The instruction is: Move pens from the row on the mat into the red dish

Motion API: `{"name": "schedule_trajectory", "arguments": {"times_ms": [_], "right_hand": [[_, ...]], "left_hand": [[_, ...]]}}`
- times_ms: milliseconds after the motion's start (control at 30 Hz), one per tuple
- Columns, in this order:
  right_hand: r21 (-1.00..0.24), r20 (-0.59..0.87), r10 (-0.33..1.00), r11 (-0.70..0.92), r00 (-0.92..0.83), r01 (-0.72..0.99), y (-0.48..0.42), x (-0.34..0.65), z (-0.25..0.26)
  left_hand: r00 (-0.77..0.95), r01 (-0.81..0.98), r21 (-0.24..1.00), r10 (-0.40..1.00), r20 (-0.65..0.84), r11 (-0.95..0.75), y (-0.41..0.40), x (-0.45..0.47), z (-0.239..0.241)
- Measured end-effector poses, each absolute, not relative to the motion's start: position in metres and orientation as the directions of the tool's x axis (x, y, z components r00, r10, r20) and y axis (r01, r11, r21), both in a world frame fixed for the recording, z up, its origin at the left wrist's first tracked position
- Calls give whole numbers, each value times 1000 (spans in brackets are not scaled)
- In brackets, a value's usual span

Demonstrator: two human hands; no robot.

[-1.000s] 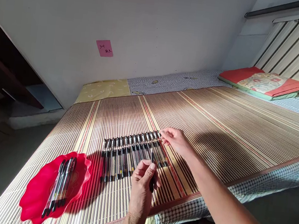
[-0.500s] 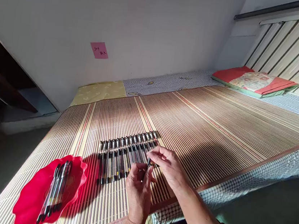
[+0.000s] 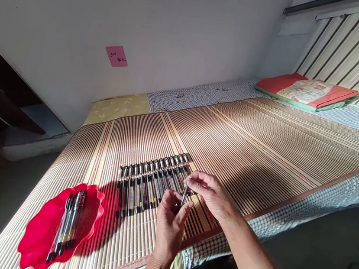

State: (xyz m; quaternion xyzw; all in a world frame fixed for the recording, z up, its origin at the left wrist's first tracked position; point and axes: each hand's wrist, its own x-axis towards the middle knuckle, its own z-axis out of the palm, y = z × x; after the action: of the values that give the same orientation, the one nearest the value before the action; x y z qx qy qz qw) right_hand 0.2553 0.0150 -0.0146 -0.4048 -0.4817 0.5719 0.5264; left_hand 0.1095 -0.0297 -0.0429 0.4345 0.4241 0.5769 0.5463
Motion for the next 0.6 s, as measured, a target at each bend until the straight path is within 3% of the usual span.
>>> {"name": "schedule_trajectory", "arguments": {"times_ms": [67,167,233,433,600], "right_hand": [[-979,55,990,29,-127,-200,15,258,-14],[-975,90,982,53,-166,-215,15,263,-15],[-973,99,975,53,-198,-227,15,265,-15],[-986,103,975,74,-197,-151,14,265,-12],[-978,127,951,72,-281,-198,12,269,-8]], "left_hand": [[1,-235,972,1000,29,-28,-31,109,-44],[237,-244,965,971,-38,97,-32,107,-46],[305,-271,952,951,-54,141,-31,106,-47],[33,-291,956,998,53,-41,-31,110,-43],[344,-368,903,935,-88,220,-32,109,-39]]}}
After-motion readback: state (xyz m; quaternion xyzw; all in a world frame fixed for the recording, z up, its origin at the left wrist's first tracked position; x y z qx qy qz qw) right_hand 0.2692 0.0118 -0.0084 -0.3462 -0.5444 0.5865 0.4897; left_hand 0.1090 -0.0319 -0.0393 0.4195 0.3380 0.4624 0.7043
